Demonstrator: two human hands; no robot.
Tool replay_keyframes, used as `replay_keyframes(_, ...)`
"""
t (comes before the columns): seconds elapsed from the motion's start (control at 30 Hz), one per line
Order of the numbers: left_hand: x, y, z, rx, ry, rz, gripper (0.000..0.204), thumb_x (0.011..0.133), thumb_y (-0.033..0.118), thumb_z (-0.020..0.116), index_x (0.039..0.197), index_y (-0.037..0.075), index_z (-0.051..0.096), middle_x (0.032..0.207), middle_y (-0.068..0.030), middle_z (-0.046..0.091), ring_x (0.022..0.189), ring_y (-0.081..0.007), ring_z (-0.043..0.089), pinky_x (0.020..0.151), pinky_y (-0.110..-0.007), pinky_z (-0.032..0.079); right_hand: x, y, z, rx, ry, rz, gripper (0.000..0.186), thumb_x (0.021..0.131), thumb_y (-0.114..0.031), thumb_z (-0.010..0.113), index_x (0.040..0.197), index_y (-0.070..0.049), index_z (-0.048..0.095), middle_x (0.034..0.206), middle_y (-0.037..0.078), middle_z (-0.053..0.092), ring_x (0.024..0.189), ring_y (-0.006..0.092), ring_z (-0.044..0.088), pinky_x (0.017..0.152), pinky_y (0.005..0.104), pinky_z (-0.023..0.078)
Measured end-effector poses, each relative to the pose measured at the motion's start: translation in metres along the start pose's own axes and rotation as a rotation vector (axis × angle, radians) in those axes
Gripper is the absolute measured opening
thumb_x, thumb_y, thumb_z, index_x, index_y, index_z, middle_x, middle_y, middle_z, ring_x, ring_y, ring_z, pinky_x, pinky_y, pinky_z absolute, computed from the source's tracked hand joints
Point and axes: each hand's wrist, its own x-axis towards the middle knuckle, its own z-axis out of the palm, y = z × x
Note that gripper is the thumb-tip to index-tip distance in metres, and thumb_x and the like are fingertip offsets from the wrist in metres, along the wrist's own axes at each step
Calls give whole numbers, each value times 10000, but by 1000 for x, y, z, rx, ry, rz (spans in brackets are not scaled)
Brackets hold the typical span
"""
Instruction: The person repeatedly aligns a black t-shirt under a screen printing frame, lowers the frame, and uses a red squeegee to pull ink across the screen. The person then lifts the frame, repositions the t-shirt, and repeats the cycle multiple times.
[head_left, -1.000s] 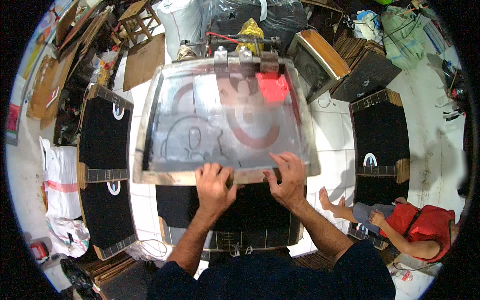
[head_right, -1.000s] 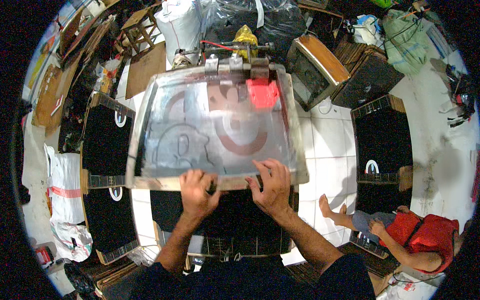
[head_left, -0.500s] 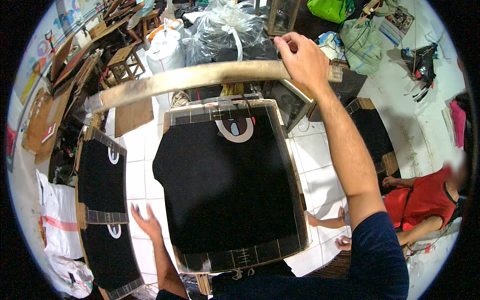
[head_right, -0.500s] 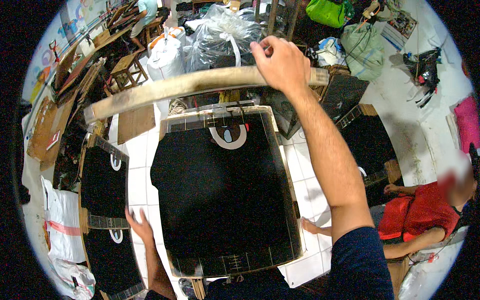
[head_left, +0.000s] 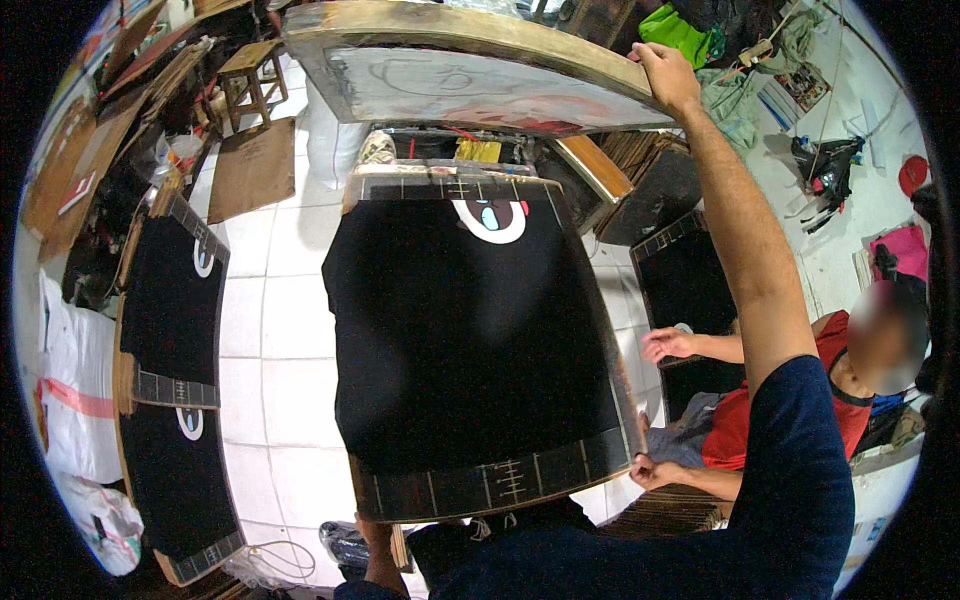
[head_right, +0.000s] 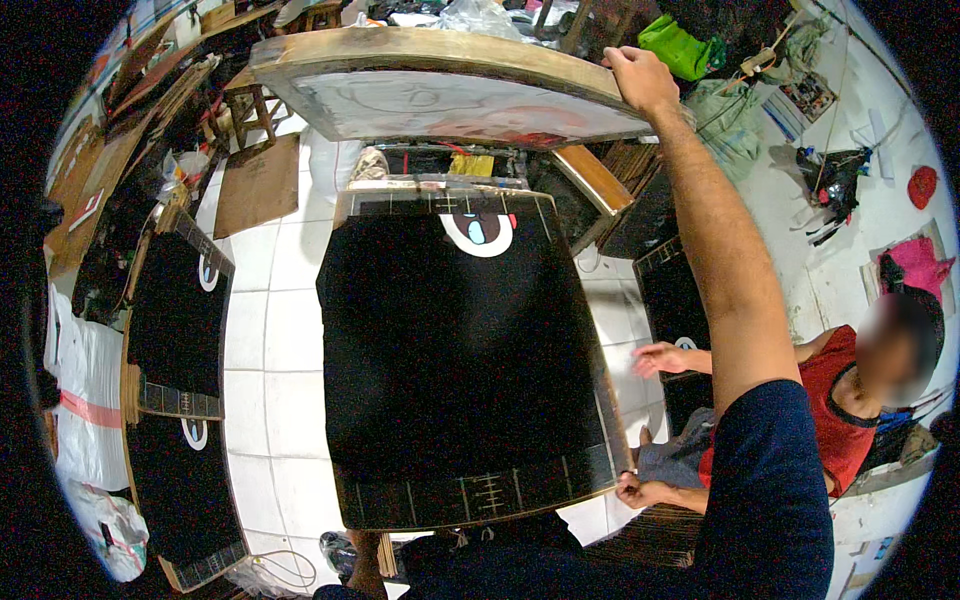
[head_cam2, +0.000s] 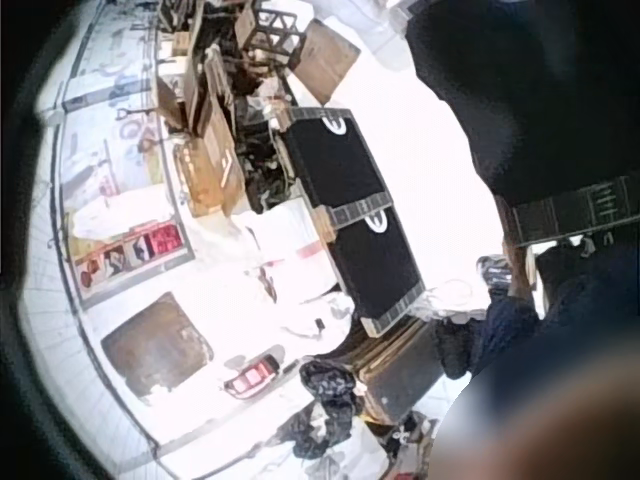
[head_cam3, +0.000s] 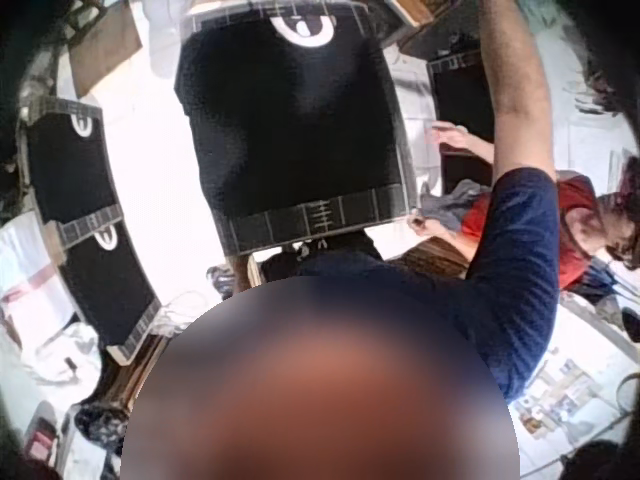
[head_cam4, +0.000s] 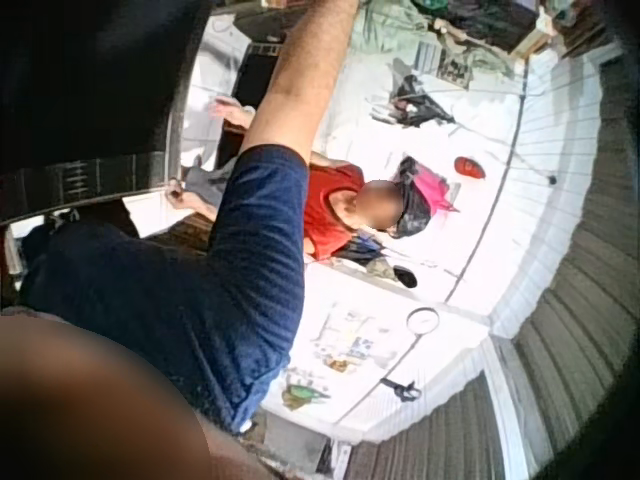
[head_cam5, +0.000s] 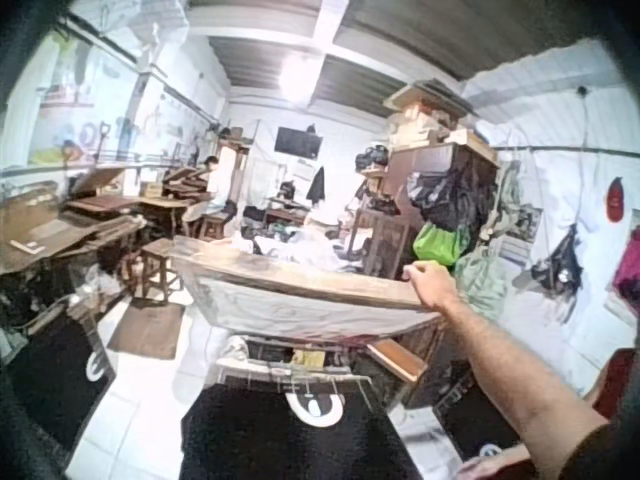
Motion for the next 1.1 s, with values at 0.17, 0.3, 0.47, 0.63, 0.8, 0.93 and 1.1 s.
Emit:
replay_keyframes(0.17, 5, -7, 6, -327, -243, -268, 346, 971, 368, 590, 1164, 96, 681, 1112, -216, 678, 1018, -426, 644, 869, -570, 492, -10, -7, -2, -4, -3, 32, 483, 908, -566, 488, 1093, -238, 790, 1133, 145, 751, 1089, 369, 693, 951, 467, 521)
replay_keyframes(0.3, -1, -20, 24, -424, 121, -176, 341, 995, 351, 584, 1191, 92, 687, 1015, -214, 714, 928, -436, 679, 783, -537, 537, -18, -8, -1, 3, -10, 32, 486, 906, -566, 487, 1090, -233, 789, 1139, 149, 749, 1086, 374, 694, 954, 461, 522)
replay_keyframes(0.47, 44, -14, -34, -81, 451, -168, 310, 982, 203, 567, 1213, 28, 678, 1038, -245, 727, 891, -459, 686, 760, -543, 531, -14, -2, 2, -7, -4, 15, 496, 901, -582, 497, 1111, -236, 783, 1150, 173, 743, 1115, 413, 677, 975, 489, 516)
replay_keyframes(0.63, 119, -8, -222, 279, 818, -64, 275, 969, 256, 622, 1140, 58, 709, 933, -201, 731, 794, -401, 696, 720, -510, 541, -9, -8, -1, -46, -9, -34, 539, 913, -621, 492, 1210, -252, 750, 1215, 162, 731, 1144, 405, 673, 987, 501, 517)
replay_keyframes(0.8, 39, -82, -495, 161, 692, -255, 462, 948, 419, 713, 1172, 15, 738, 1103, -224, 746, 1019, -390, 704, 887, -465, 539, -8, -7, -4, 47, 64, 84, 456, 894, -489, 577, 1098, -137, 782, 1084, 192, 751, 1024, 389, 719, 927, 471, 557)
replay_keyframes(0.93, -68, -160, -666, -47, 786, -263, 459, 1037, 390, 640, 964, -60, 693, 882, -61, 663, 799, -128, 511, 714, -309, 441, 9, -2, 0, 0, -52, -80, 586, 941, -614, 489, 1256, -181, 728, 1245, 170, 722, 1170, 385, 672, 1006, 473, 507)
replay_keyframes(1.1, -99, -205, -651, -410, 854, -227, 326, 1017, 326, 683, 900, 23, 712, 893, 3, 625, 854, -114, 483, 805, -303, 429, 11, 6, 7, 2, -29, -51, 554, 969, -593, 460, 1170, -167, 751, 1157, 176, 738, 1095, 389, 687, 968, 450, 513)
